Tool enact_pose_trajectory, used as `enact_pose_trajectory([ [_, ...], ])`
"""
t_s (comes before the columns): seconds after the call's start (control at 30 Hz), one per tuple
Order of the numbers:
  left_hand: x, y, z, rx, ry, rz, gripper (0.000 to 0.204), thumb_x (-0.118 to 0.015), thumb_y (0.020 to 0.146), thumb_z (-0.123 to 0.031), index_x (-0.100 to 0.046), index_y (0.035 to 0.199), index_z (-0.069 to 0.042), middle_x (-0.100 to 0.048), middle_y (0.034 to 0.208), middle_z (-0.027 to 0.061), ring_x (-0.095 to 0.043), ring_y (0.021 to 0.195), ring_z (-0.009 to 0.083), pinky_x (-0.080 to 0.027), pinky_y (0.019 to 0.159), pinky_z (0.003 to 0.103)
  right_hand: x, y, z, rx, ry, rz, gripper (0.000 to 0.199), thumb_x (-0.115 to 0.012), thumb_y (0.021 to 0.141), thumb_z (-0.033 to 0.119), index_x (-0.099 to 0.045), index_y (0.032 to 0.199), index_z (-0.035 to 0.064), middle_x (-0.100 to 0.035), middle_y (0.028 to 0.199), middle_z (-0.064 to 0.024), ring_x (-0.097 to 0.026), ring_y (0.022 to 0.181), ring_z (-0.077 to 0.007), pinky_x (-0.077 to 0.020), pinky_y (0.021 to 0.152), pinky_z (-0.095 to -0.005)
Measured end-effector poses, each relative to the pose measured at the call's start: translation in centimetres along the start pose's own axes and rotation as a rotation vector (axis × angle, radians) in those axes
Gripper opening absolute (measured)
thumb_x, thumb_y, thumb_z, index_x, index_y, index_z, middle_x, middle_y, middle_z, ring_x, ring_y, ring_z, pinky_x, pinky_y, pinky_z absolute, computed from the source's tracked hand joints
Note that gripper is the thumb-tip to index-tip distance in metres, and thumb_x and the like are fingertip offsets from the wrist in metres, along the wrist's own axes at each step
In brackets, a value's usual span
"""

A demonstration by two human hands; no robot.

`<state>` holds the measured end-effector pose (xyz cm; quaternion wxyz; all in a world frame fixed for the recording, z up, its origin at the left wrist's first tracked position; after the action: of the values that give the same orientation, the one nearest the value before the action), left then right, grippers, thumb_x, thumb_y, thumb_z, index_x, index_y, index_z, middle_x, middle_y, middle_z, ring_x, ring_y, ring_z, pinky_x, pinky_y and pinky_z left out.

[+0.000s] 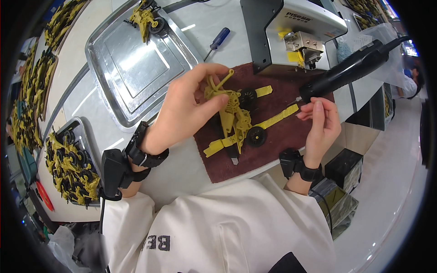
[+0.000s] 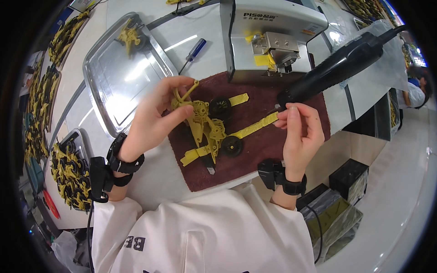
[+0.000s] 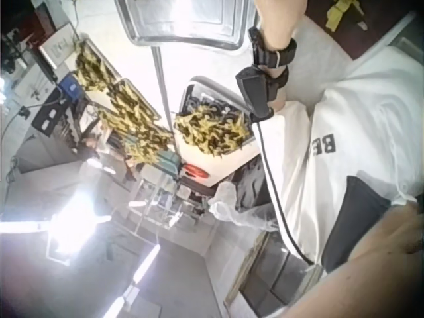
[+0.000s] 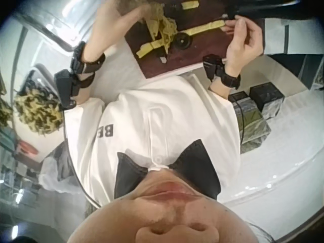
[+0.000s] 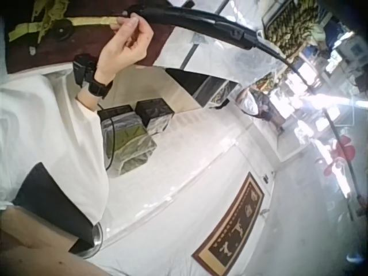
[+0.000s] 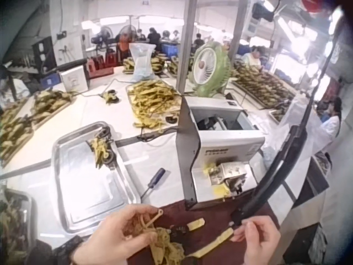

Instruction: Using an electric screwdriver and assembly machine to assemble small yellow toy motorcycles.

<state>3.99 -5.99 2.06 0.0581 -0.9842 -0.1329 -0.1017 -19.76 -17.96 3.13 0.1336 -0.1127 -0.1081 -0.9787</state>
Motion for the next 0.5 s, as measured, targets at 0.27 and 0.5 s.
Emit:
enact_pose_trajectory([
  [0.27, -2.1, -0.8, -1.2, -0.33, 0.617, -0.046, 0.06, -0.075, 0.07, -0.015, -0.051, 0.123, -0.002, -0.052, 0.105, 0.0114, -0.051, 0.094, 0.0262, -0.042, 0.083, 0.034, -0.2, 0.3, -0.4, -0.001, 0.007, 0.012, 0.014, -0.053, 0.093, 0.01, -0.059, 0.098, -0.0021, -0.064, 0.076, -0.007, -0.059, 0.062, -0.0099, -0.047, 0.059, -0.0209],
  [0.5, -2.5, 0.1, -2.2, -0.124, 0.827, 0.091, 0.053, -0.076, 0.066, -0.031, -0.055, 0.105, -0.002, -0.05, 0.102, 0.0116, -0.047, 0.096, 0.0287, -0.037, 0.084, 0.037, -0.8, 0.0, -0.5, -0.021, 0.019, 0.044, 0.014, -0.055, 0.092, 0.01, -0.06, 0.098, -0.0021, -0.064, 0.076, -0.0066, -0.06, 0.063, -0.0099, -0.048, 0.06, -0.0208],
])
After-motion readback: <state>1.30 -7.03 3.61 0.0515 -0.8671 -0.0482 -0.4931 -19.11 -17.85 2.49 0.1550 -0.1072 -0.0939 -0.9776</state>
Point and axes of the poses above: each hand's wrist, its own y-axis towards the middle knuckle, its own x-axis out of the back of the hand, z = x × y, the point moved 3 cm from there along y, towards the middle knuckle
